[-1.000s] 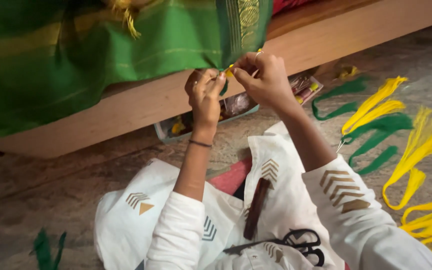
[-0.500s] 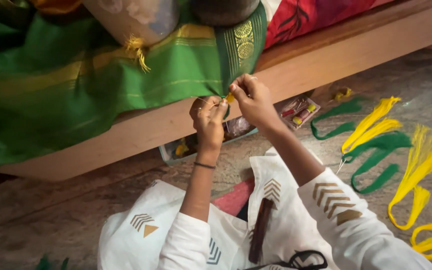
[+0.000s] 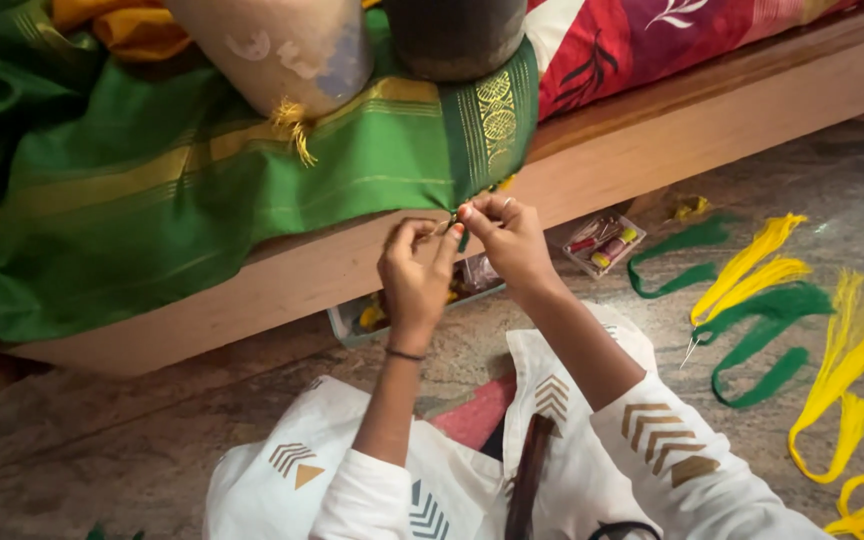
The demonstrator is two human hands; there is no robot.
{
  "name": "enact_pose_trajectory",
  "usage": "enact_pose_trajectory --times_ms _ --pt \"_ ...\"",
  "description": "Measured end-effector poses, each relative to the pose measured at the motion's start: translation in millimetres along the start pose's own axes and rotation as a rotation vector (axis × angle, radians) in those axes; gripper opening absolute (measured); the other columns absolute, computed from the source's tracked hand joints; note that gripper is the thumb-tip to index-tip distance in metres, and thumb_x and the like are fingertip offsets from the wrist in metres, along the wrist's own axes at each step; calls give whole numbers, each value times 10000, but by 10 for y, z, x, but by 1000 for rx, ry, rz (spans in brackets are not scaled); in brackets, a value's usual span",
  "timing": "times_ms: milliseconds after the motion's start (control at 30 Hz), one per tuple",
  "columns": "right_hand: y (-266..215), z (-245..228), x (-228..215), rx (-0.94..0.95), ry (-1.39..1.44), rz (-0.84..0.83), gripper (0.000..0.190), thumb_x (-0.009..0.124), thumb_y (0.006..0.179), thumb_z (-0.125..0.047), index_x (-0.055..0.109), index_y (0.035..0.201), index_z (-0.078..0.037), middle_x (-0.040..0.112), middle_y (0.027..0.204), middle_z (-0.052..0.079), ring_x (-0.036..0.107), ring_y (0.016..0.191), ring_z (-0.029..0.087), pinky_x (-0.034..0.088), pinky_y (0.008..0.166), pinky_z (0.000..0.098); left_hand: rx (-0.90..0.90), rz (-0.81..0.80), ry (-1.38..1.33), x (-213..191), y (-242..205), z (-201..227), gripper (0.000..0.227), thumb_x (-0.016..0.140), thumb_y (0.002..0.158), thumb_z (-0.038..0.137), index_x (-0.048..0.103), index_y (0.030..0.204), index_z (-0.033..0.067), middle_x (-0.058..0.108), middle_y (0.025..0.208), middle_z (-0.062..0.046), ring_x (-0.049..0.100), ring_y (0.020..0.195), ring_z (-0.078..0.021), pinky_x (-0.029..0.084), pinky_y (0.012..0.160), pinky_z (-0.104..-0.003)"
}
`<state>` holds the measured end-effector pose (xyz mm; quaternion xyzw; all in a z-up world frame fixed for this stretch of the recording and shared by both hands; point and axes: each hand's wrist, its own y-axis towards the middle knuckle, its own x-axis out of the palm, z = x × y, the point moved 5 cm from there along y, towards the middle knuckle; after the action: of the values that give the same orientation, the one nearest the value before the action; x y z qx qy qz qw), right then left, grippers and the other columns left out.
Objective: Tying and trimming decorative tassels on the edge of a green saree.
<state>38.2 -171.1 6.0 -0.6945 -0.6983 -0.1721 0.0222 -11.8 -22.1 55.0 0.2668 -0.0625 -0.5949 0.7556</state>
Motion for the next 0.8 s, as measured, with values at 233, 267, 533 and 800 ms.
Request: enact_pose_trajectory --times_ms 233,267,533,800 --pt "-31 -12 23 21 141 25 104 719 969 -62 702 972 40 689 853 43 611 721 92 509 653 248 521 37 401 -105 -66 644 216 705 917 150 770 1109 73 718 1133 -176 669 979 -343 526 863 -411" --pt "-49 -97 48 37 60 49 103 711 960 -67 710 968 36 710 850 50 651 750 98 542 689 245 490 -6 436 -83 -18 580 203 690 948 137 761 1123 61 726 1129 -162 683 962 -339 537 852 -418" --pt "-331 -353 133 83 171 85 84 695 962 -42 714 981 38 725 907 105 717 863 131 583 794 227 264 -60 407 -130 182 561 112 700 950 130 738 947 25 745 944 -138 717 828 -328 550 717 -402" --pt "-495 -934 332 -267 -390 154 31 665 973 17 648 983 41 605 1021 43 719 937 120 537 723 222 -210 -296 -212 -104 319 139 141 742 932 144 792 982 22 731 771 -28 632 554 -54 506 502 -225"
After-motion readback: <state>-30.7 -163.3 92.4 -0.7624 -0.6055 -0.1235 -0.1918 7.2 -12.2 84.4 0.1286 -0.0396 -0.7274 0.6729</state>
